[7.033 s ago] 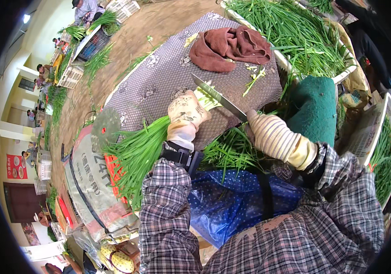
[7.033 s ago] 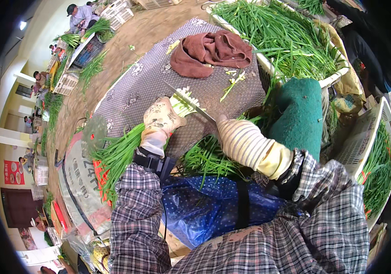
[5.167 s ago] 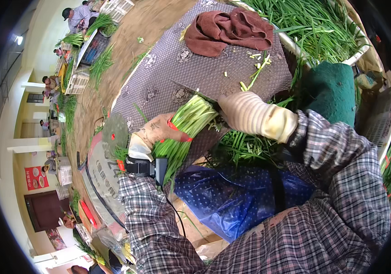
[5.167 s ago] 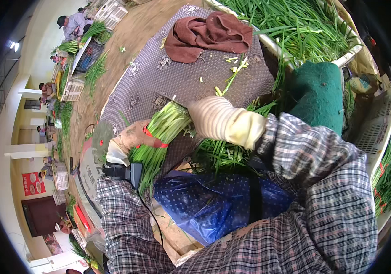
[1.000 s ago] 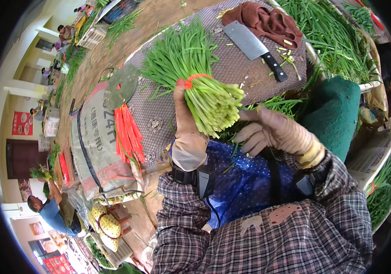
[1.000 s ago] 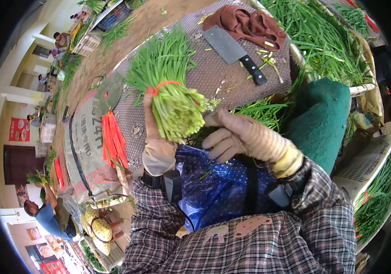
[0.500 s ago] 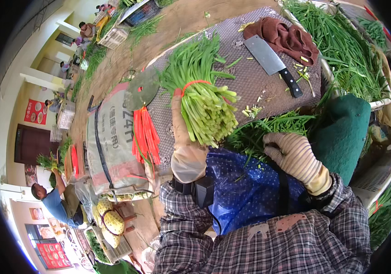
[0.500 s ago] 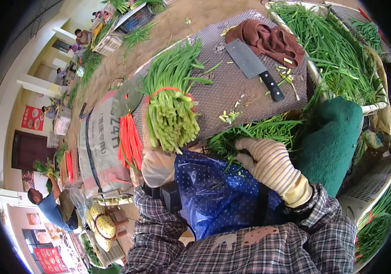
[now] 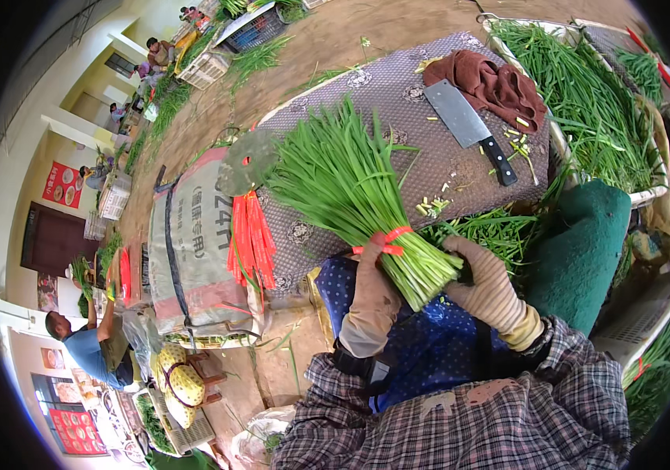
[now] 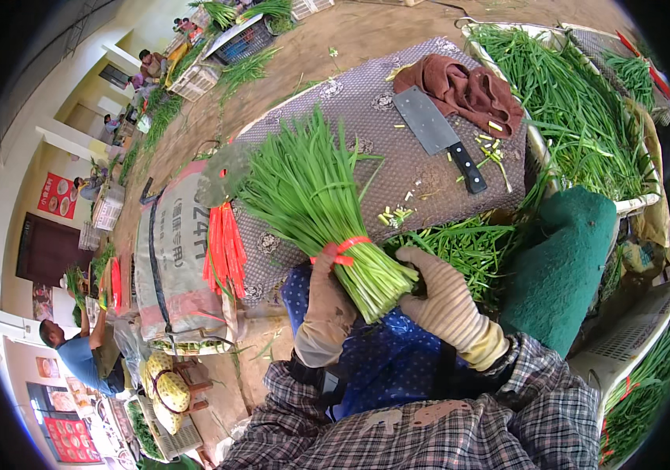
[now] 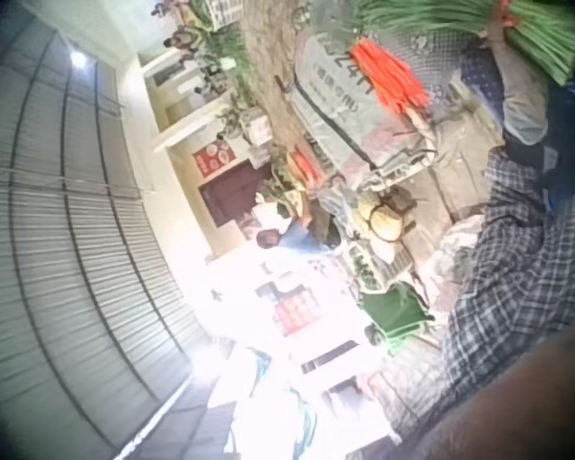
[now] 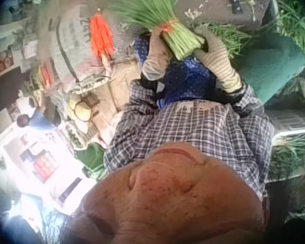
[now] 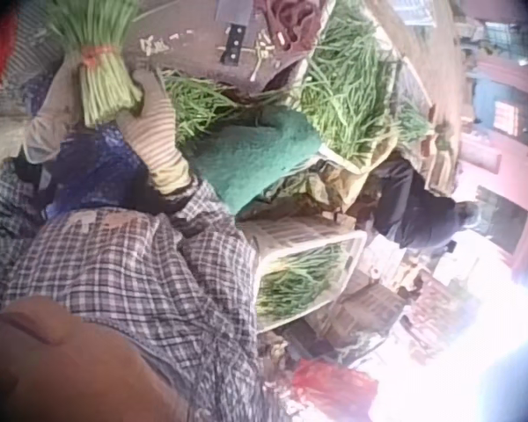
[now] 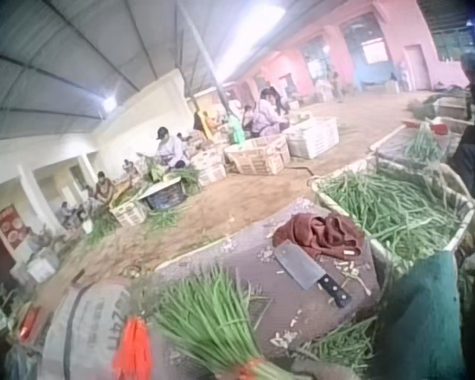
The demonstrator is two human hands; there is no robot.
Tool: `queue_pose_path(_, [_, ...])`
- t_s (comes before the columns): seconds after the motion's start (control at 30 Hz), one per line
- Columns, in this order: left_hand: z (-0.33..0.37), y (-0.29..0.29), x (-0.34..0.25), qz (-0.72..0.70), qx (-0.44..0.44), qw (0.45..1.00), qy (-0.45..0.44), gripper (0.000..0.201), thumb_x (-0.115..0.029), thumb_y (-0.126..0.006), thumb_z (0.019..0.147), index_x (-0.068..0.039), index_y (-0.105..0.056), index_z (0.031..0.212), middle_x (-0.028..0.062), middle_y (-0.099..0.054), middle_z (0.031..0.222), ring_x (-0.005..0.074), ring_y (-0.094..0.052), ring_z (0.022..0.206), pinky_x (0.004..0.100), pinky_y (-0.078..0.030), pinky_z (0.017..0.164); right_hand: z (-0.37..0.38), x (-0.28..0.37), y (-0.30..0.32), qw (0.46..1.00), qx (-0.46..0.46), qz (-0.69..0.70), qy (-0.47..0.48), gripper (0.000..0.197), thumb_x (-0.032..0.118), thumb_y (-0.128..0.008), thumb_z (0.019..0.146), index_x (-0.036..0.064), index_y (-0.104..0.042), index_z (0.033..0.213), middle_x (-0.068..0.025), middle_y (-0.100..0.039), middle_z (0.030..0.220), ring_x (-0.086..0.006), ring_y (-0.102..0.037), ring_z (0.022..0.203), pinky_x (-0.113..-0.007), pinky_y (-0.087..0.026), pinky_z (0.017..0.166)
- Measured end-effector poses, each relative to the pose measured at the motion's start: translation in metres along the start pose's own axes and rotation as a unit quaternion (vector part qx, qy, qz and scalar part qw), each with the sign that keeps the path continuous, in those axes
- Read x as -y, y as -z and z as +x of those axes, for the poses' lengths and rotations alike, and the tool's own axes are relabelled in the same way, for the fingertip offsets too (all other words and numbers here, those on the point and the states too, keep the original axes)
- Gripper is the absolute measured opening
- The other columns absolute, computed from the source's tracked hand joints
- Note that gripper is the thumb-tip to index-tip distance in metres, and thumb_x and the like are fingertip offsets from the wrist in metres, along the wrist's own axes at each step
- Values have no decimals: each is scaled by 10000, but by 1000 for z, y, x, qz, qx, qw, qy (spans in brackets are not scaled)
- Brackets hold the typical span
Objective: The person is trimming roots, cleaning, and bundling green garlic chives using a knife and red ties for packaging.
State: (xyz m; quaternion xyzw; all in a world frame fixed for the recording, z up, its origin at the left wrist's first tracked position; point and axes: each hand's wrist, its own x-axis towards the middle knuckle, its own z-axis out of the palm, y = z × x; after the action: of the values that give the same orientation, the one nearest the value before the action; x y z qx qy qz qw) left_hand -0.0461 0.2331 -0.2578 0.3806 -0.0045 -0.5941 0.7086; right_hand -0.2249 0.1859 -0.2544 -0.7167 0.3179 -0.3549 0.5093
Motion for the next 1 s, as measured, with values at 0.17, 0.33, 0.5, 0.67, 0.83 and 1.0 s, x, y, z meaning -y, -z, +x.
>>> queue_pose_path(0.17, [0, 17, 18, -43, 41, 997, 45, 575, -359, -670, 847, -17, -467, 1262, 145, -577, 1166, 297, -575, 1062, 431, -477, 942, -8, -3, 31, 992, 59, -6, -111, 390, -33, -629, 757, 5, -576, 1142, -72, -579, 756, -142, -534, 666, -259, -475, 654])
queue_pose_path(0.33, [-8, 22, 41, -10, 35, 996, 85, 584, -342, -671, 858, -17, -453, 1292, 123, -567, 1207, 272, -557, 1109, 414, -445, 991, 3, 3, 64, 975, 94, -142, -140, 455, 165, -707, 799, -1, -556, 1194, -214, -667, 964, -299, -668, 876, -343, -528, 761])
queue_pose_path(0.5, [-14, 35, 80, 56, 52, 992, 98, 403, -90, -620, 896, -28, -487, 1271, 86, -585, 1196, 218, -575, 1093, 360, -456, 980, 50, -9, 35, 954, 204, -191, -109, 806, 440, -725, 767, -40, -409, 1332, -277, -607, 1141, -365, -600, 1078, -389, -471, 919])
queue_pose_path(0.67, [-5, 40, 91, 144, 84, 985, 43, 415, -61, -665, 862, -66, -517, 1249, 17, -590, 1169, 163, -550, 1103, 323, -423, 981, 83, -23, -7, 971, 143, -90, -169, 698, 353, -778, 711, -30, -508, 1228, -226, -649, 1032, -336, -628, 980, -379, -484, 862])
queue_pose_path(0.83, [-3, 9, 58, 79, 43, 991, -101, 517, -125, -675, 869, -71, -448, 1331, 23, -528, 1266, 167, -511, 1156, 325, -403, 1003, 67, -29, -7, 990, 56, -43, -118, 587, 255, -787, 669, -7, -572, 1149, -208, -671, 961, -313, -653, 907, -376, -503, 808])
queue_pose_path(1.0, [4, -11, 27, 43, 14, 990, -135, 497, -43, -698, 806, -26, -499, 1261, 64, -588, 1173, 185, -587, 1031, 322, -487, 904, 63, 3, -6, 990, 10, -125, -71, 518, 217, -771, 683, -26, -571, 1094, -233, -662, 926, -359, -648, 860, -406, -506, 792])
